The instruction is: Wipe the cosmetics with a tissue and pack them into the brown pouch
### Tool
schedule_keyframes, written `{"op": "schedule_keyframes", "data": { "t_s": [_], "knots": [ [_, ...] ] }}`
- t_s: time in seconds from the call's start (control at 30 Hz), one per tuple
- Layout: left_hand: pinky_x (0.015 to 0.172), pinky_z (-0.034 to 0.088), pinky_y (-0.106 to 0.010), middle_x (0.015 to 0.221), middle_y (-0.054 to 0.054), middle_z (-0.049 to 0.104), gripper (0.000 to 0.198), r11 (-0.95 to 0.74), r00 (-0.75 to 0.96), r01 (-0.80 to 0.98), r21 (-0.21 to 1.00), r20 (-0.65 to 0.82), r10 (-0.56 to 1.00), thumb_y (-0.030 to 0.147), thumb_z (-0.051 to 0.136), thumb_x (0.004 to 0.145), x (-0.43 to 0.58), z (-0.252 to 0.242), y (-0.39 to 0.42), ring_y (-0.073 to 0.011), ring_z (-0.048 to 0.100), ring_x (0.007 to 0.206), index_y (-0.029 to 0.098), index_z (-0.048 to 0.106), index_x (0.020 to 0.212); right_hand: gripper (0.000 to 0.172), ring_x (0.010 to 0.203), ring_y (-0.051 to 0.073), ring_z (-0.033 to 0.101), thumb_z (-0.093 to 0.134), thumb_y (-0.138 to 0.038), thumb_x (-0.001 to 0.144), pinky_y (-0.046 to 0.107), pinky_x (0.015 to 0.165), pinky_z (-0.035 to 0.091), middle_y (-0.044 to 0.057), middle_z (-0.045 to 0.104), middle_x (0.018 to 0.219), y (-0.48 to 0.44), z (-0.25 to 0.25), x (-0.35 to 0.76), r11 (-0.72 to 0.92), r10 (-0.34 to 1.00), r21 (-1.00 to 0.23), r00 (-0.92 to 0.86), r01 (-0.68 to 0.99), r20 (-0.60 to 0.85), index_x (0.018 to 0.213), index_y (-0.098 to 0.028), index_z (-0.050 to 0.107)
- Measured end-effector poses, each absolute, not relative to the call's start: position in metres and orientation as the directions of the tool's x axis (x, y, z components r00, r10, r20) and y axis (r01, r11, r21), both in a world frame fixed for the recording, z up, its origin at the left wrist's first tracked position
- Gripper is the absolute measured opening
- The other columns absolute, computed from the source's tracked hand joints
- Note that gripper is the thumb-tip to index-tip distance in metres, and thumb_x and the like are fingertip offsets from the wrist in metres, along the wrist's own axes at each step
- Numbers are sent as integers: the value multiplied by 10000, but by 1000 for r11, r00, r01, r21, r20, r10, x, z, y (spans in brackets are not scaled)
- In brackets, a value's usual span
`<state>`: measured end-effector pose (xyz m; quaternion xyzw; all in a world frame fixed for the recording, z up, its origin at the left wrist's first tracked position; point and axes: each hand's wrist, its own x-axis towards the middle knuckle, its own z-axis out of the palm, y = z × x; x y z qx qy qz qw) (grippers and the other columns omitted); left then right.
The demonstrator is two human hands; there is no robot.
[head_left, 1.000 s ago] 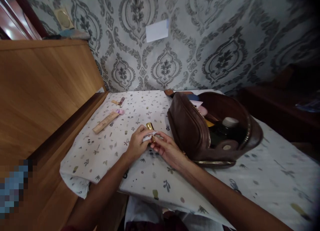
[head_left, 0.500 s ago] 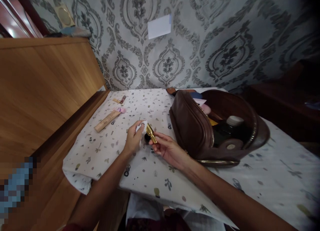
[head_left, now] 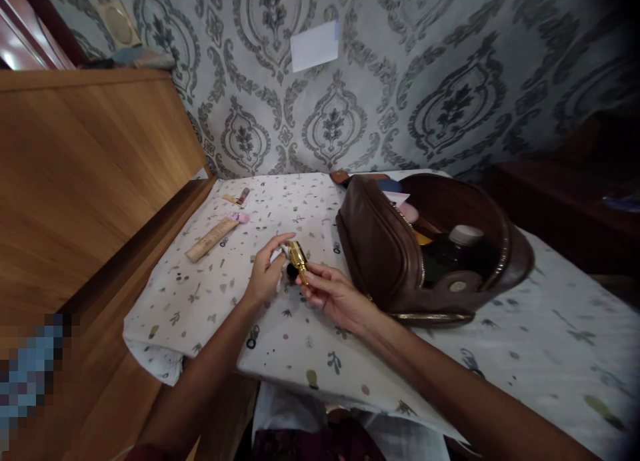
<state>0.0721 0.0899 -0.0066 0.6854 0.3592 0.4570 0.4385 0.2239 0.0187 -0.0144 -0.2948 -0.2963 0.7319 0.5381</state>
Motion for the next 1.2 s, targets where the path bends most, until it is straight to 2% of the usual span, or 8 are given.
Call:
{"op": "schedule_keyframes", "data": {
  "t_s": [0.13,0.2,0.33,0.53,0.73,0.9,1.07,1.2],
  "knots": [
    [475,377,-207,800,0,622,402,-245,443,50,968,198,874,367,537,901,68,-3,88,-80,431,499,223,624,1266,349,532,39,440,899,-333,625,187,433,252,8,629,750,19,-8,228,-258,958,-734,-265,-629,-109,845,-136,712],
    [437,350,-201,844,-1,612,390,-246,438,32,969,208,875,413,564,902,67,-4,90,-62,387,475,225,625,1239,372,519,44,439,898,-331,621,189,429,242,4,639,732,20,-7,230,-236,967,-733,-229,-637,-112,883,-151,705],
    [461,384,-181,1050,-47,613,356,-307,384,18,952,277,881,465,634,869,65,-5,93,-89,507,630,200,620,1106,457,548,72,503,906,-353,600,191,486,322,22,693,732,22,-11,231,-155,988,-753,-86,-639,-130,961,-191,678],
    [497,406,-189,1021,-72,656,428,-276,481,65,959,212,851,472,648,853,65,0,92,-176,626,829,185,606,1168,398,620,96,546,900,-443,584,231,581,416,9,671,735,27,-20,233,-23,990,-791,94,-612,-102,776,-190,661],
    [583,442,-218,986,-58,673,386,-297,488,117,948,206,848,464,623,868,65,-4,94,-162,630,788,185,613,1135,403,557,107,524,874,-493,600,237,499,353,14,654,658,31,-26,232,84,983,-867,186,-492,-10,754,-186,662],
    [654,470,-244,869,-32,650,351,-357,505,163,920,233,831,474,584,891,66,-6,93,-166,613,772,180,586,1082,381,493,102,490,803,-531,680,251,494,371,0,642,591,32,-27,234,118,977,-926,208,-359,44,755,-190,651],
    [587,439,-218,878,-27,638,393,-344,441,227,911,219,871,547,475,940,67,-10,91,-135,567,699,174,580,1005,328,555,127,551,803,-473,694,271,534,433,-7,662,659,28,-21,233,237,955,-947,232,-219,185,824,-204,668],
    [520,394,-216,635,11,543,527,-331,382,244,912,223,897,636,376,950,69,-11,89,-114,495,552,165,573,821,256,594,140,572,758,-426,762,290,564,467,3,667,709,23,-17,232,280,945,-946,219,-161,242,879,-213,678]
  ]
}}
